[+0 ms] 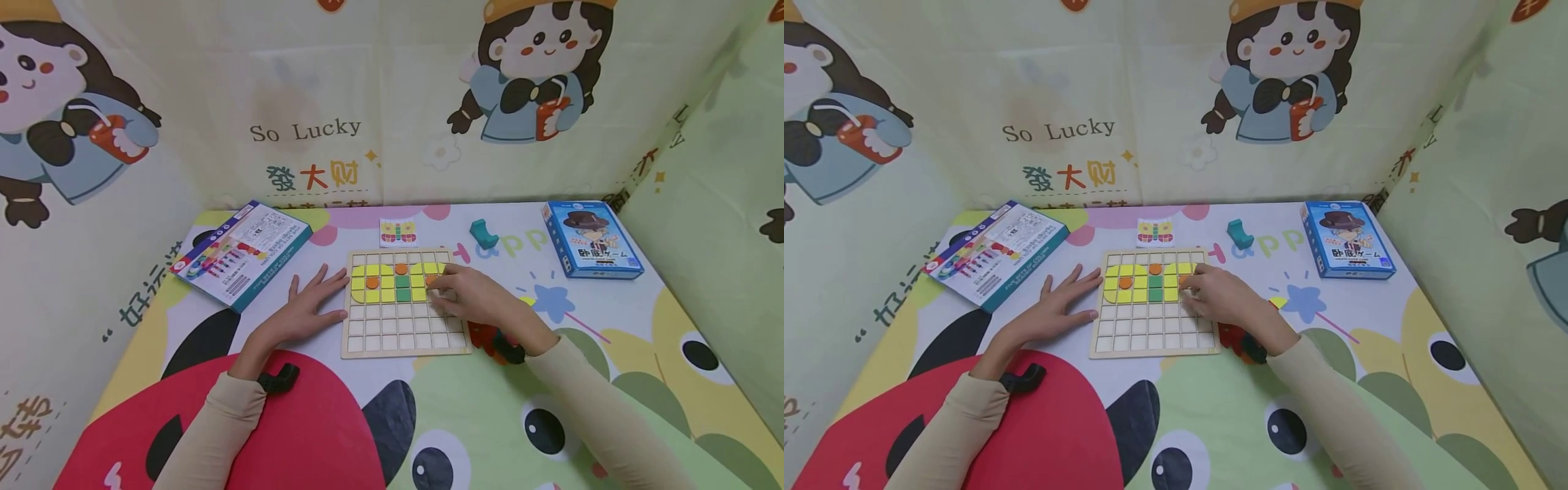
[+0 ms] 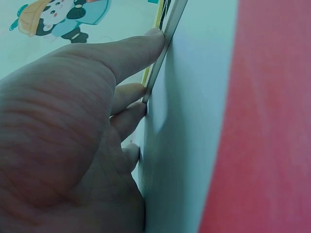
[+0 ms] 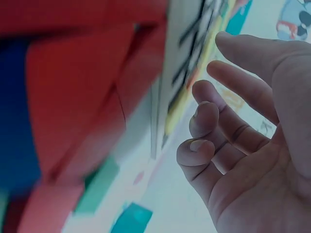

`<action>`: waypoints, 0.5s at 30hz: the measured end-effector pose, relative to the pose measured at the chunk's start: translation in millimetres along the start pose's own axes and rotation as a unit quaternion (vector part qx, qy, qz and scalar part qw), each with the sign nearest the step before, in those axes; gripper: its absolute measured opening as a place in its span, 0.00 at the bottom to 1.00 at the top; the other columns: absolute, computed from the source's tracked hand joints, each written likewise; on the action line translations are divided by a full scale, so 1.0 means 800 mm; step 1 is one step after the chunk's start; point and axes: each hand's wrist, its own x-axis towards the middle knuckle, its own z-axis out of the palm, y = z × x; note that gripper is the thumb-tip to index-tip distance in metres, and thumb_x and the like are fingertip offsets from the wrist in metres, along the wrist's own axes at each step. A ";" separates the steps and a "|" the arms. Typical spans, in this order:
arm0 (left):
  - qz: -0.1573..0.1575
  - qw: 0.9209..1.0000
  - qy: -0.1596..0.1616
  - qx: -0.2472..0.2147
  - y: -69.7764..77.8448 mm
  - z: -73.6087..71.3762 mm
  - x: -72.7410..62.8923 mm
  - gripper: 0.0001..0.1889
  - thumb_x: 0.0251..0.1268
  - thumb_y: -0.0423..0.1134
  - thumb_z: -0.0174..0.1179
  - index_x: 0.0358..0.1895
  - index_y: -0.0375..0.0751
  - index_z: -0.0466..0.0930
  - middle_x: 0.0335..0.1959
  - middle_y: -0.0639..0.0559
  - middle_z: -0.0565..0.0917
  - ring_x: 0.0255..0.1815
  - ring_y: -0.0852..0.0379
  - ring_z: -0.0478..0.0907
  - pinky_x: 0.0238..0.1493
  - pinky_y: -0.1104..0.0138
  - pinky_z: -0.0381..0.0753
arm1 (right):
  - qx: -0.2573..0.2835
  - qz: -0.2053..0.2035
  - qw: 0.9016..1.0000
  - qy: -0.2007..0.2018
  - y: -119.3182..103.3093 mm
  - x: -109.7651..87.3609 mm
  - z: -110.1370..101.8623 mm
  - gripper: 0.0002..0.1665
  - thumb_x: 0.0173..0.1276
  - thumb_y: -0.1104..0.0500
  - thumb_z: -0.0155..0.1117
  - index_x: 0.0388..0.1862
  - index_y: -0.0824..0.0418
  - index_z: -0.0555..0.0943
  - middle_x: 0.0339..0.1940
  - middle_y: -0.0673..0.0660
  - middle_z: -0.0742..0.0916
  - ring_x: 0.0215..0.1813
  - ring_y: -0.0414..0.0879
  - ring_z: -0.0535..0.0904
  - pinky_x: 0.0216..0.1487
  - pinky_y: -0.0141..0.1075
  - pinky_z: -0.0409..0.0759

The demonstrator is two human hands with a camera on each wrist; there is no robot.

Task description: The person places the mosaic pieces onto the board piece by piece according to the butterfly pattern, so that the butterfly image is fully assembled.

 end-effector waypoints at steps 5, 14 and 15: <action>0.003 1.000 0.000 0.000 0.000 0.001 0.001 0.44 0.69 0.54 0.68 0.85 0.55 0.58 0.89 0.51 0.55 0.92 0.39 0.35 0.80 0.28 0.18 | 0.026 0.037 0.999 0.016 0.024 -0.032 -0.017 0.18 0.71 0.52 0.76 0.58 0.55 0.90 0.46 0.53 0.88 0.41 0.44 0.78 0.41 0.32 0.83; 0.000 1.000 0.000 0.002 0.002 0.000 -0.001 0.44 0.69 0.54 0.68 0.85 0.55 0.58 0.89 0.50 0.56 0.92 0.39 0.34 0.80 0.28 0.17 | 0.036 0.062 0.996 0.047 0.079 -0.126 -0.034 0.13 0.68 0.57 0.78 0.50 0.56 0.91 0.40 0.51 0.88 0.40 0.42 0.79 0.35 0.27 0.80; 0.000 1.000 -0.001 0.003 0.002 0.000 -0.001 0.44 0.69 0.54 0.68 0.85 0.55 0.58 0.89 0.50 0.56 0.92 0.39 0.34 0.80 0.28 0.17 | 0.032 0.067 0.996 0.049 0.083 -0.136 -0.035 0.13 0.67 0.56 0.78 0.50 0.56 0.91 0.40 0.50 0.88 0.40 0.42 0.79 0.35 0.27 0.80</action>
